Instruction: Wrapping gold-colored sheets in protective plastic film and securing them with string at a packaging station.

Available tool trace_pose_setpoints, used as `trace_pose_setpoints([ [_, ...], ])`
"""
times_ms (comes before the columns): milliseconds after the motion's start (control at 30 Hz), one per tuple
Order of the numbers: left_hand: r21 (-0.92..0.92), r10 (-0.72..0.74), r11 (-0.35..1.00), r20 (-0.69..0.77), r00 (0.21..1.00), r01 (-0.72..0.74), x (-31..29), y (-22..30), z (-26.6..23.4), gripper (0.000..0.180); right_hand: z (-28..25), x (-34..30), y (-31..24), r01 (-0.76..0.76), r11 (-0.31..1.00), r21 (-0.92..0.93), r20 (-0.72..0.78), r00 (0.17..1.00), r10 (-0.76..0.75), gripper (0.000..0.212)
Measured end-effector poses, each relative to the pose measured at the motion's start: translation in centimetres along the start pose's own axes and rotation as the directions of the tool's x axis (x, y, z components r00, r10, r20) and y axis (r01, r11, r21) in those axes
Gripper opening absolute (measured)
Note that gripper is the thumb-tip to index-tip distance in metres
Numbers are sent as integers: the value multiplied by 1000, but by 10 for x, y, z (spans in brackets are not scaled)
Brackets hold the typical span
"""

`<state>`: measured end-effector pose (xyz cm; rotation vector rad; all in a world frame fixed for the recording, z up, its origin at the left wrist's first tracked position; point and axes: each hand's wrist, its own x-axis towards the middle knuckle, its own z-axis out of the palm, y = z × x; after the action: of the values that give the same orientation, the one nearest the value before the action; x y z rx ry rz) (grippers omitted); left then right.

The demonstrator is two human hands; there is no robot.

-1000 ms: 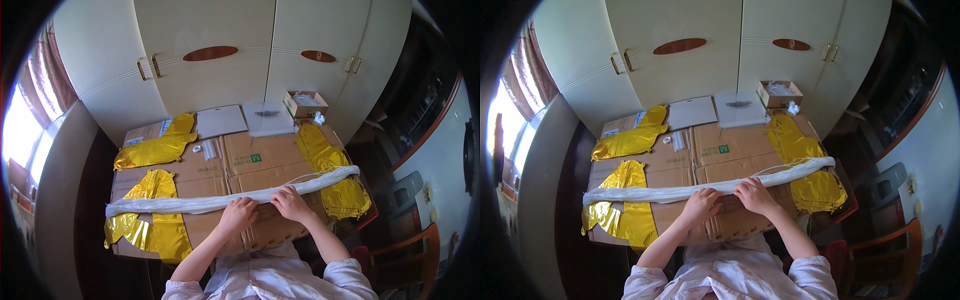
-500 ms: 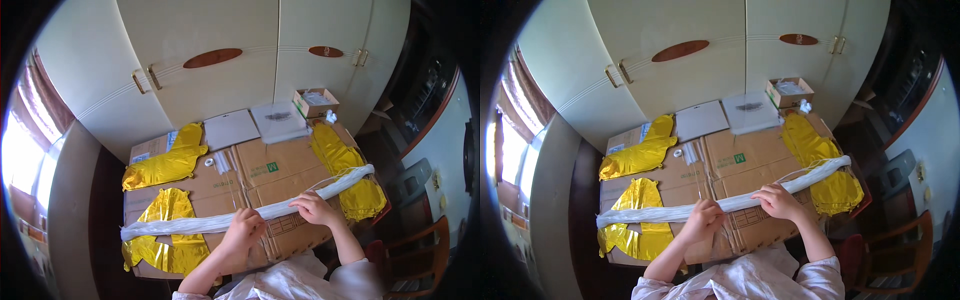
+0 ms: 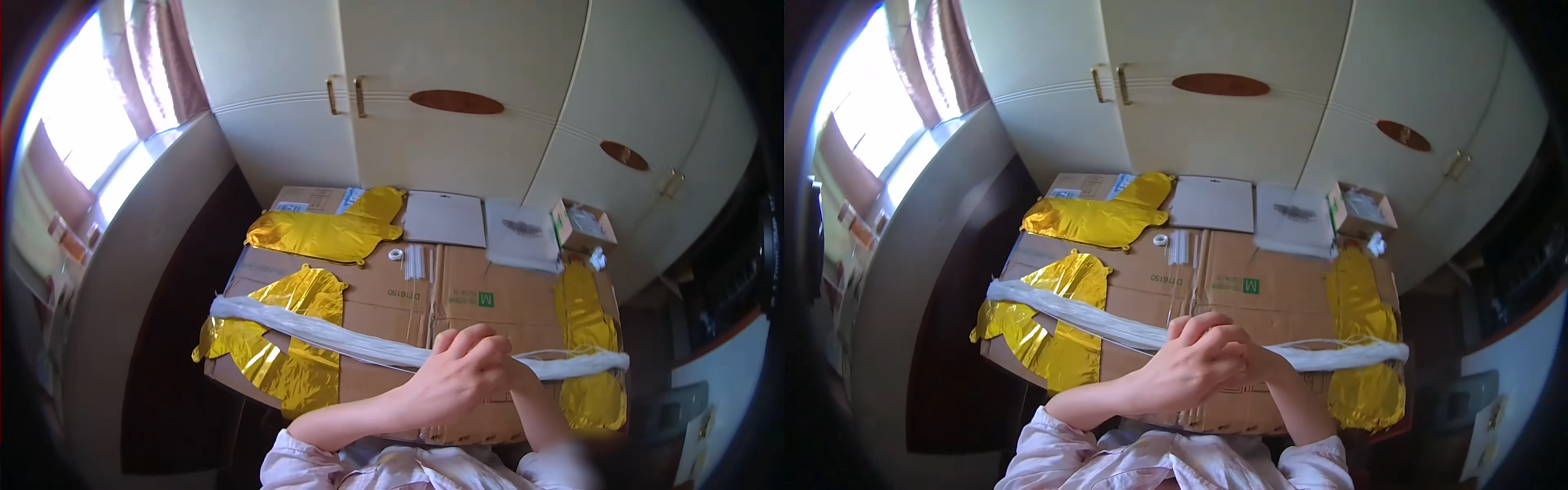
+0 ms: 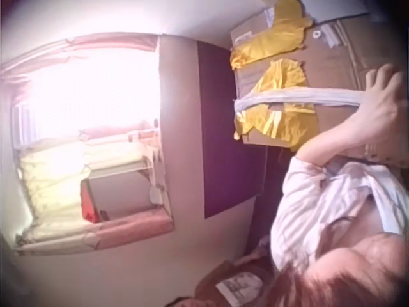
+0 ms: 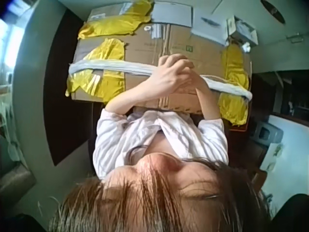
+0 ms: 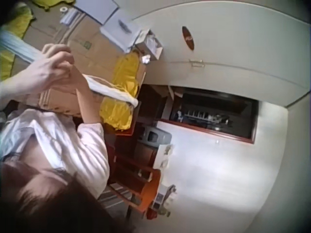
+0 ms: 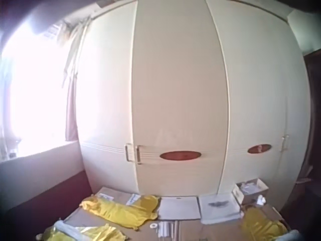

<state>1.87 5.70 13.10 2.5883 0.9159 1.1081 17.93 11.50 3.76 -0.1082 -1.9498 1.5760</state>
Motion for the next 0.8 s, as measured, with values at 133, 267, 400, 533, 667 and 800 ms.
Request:
trace_pose_setpoints([
  [133, -249, -110, 961, 43, 993, 117, 15, -6, -28, 13, -29, -15, -30, 19, 999, 48, -29, 999, -18, 7],
  [267, -451, -162, 864, 176, 971, 225, 24, -35, -56, 6, -63, -61, -61, -274, 956, -107, -187, 950, 251, 10],
  [400, -960, -374, 65, 230, 898, 273, 7, -71, -48, 11, -79, -108, -83, -500, 855, -134, -404, 816, 414, 14],
  [533, -922, -639, -262, -57, 767, -287, 4, -90, -50, 13, -89, -153, -86, -614, 773, -158, -588, 688, 426, 15],
  [667, -891, -720, 29, -332, 609, -452, -8, -110, -66, 14, -87, -166, -92, -696, 609, -380, -601, 686, 409, 17],
  [800, -882, -651, 470, -349, 674, -2, -8, -94, -56, 14, -70, -92, -95, -569, 387, -726, -546, 819, 178, 46],
])
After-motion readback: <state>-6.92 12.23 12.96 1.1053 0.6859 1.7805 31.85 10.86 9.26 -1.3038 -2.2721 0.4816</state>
